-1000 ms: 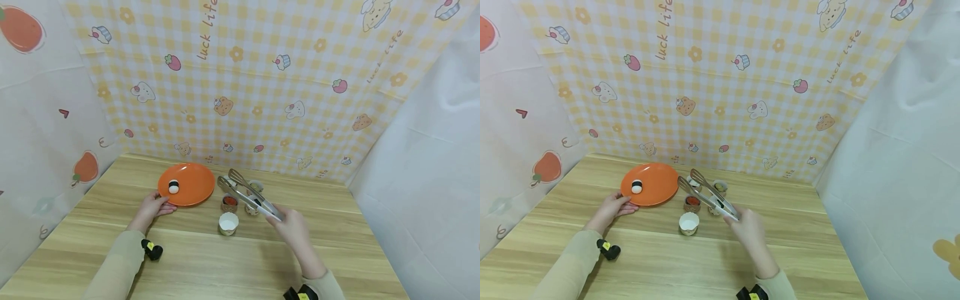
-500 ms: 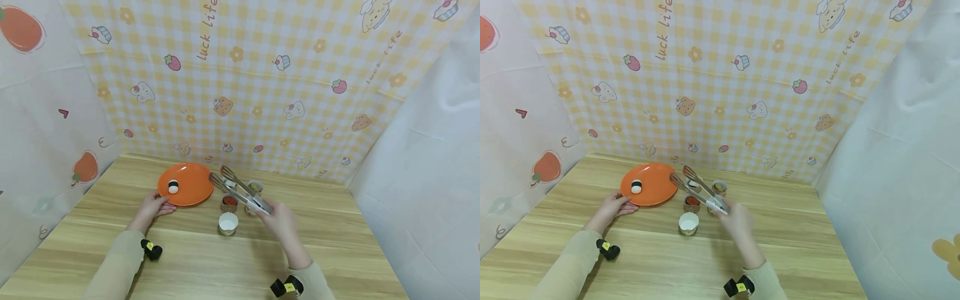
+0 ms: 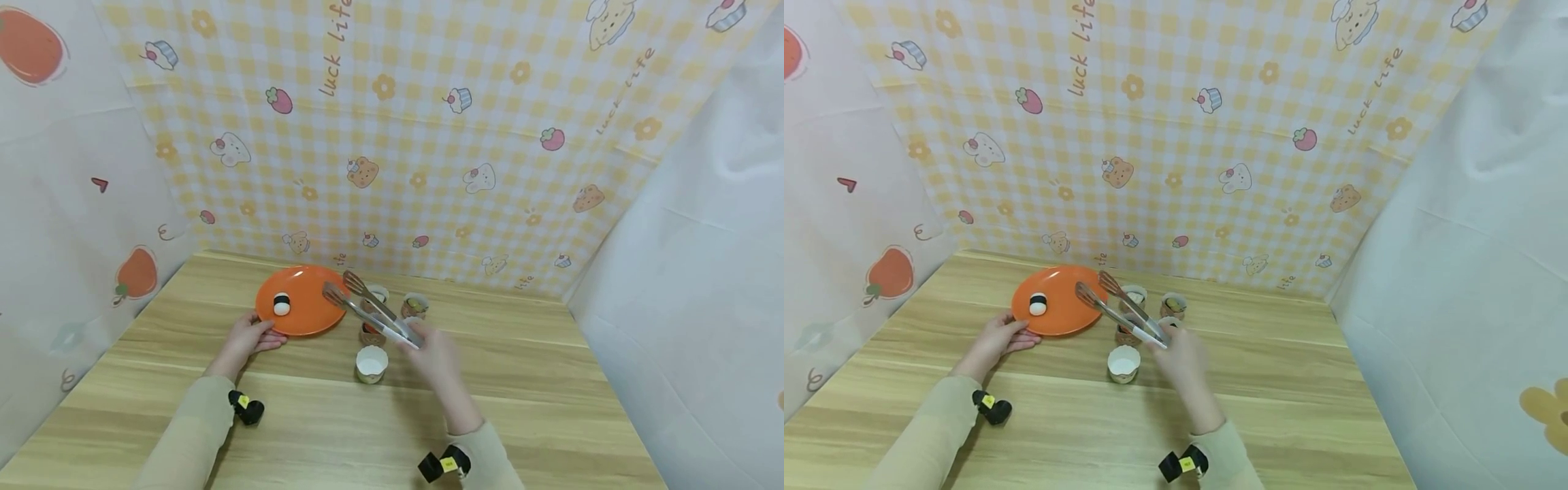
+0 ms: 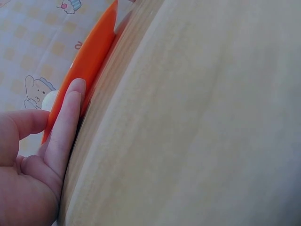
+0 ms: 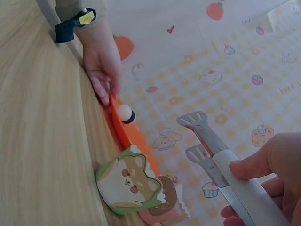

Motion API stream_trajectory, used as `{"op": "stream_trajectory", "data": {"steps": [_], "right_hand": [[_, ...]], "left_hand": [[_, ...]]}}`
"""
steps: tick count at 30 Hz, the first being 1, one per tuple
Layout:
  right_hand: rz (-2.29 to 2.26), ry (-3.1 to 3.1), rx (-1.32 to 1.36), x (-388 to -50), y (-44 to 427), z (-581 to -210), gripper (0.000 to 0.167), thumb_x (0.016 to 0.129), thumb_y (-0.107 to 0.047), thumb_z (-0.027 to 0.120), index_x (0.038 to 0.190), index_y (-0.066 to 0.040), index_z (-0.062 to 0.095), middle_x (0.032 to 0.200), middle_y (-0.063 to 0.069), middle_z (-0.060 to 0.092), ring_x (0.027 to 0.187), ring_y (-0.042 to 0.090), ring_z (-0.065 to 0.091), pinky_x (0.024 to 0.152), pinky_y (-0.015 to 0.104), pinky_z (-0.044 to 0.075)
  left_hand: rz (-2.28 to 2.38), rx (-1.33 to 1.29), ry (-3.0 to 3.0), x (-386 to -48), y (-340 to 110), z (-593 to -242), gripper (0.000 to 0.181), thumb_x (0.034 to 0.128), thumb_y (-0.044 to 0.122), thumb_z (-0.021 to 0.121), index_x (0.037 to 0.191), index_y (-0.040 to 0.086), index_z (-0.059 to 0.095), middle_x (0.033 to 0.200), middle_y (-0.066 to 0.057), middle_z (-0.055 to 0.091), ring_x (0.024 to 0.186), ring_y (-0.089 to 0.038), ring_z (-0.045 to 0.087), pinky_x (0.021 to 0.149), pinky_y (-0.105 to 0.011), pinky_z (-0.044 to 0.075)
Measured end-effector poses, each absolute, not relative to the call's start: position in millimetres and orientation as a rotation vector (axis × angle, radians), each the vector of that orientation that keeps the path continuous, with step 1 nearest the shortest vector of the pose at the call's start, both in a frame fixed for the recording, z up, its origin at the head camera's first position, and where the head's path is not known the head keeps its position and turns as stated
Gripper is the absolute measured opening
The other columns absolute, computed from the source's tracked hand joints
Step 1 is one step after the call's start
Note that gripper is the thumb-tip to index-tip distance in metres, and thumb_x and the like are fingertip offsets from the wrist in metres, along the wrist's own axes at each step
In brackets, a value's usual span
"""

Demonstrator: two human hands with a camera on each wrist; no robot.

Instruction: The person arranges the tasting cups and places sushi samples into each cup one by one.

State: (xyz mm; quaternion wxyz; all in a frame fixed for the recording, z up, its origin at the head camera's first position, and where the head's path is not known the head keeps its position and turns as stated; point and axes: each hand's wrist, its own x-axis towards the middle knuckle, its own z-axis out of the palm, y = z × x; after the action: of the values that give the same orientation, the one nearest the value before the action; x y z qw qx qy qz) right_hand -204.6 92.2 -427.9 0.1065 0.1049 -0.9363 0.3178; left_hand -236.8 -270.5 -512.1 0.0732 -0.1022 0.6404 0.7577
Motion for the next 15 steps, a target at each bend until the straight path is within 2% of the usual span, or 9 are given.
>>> {"op": "stream_trajectory", "data": {"steps": [4,8,15], "right_hand": [[0.908,-2.784,0.308,-202,83,-428,0.046,0.078,-0.031,0.079,0.117,-0.007,0.070,0.103,0.014,0.069,0.069,0.019,0.061,0.053,0.031,0.049],[0.881,-2.816,0.316,-201,75,-427,0.045,0.080,-0.033,0.077,0.116,-0.008,0.070,0.102,0.010,0.070,0.081,0.022,0.064,0.061,0.035,0.052],[0.887,-2.841,0.314,-201,64,-429,0.043,0.080,-0.036,0.076,0.116,-0.013,0.071,0.103,0.006,0.070,0.085,0.022,0.064,0.060,0.034,0.051]], "left_hand": [[2.283,-0.301,1.918,-236,-270,-511,0.052,0.1032,0.007,0.040,0.144,-0.012,0.014,0.079,-0.012,0.069,0.070,-0.020,0.070,0.069,-0.032,0.059],[2.282,-0.307,1.914,-237,-271,-512,0.050,0.1032,0.008,0.040,0.143,-0.012,0.016,0.079,-0.012,0.069,0.071,-0.020,0.070,0.069,-0.032,0.059],[2.296,-0.304,1.909,-239,-272,-515,0.048,0.1029,0.007,0.040,0.141,-0.012,0.018,0.078,-0.013,0.069,0.070,-0.020,0.070,0.068,-0.032,0.059]]}}
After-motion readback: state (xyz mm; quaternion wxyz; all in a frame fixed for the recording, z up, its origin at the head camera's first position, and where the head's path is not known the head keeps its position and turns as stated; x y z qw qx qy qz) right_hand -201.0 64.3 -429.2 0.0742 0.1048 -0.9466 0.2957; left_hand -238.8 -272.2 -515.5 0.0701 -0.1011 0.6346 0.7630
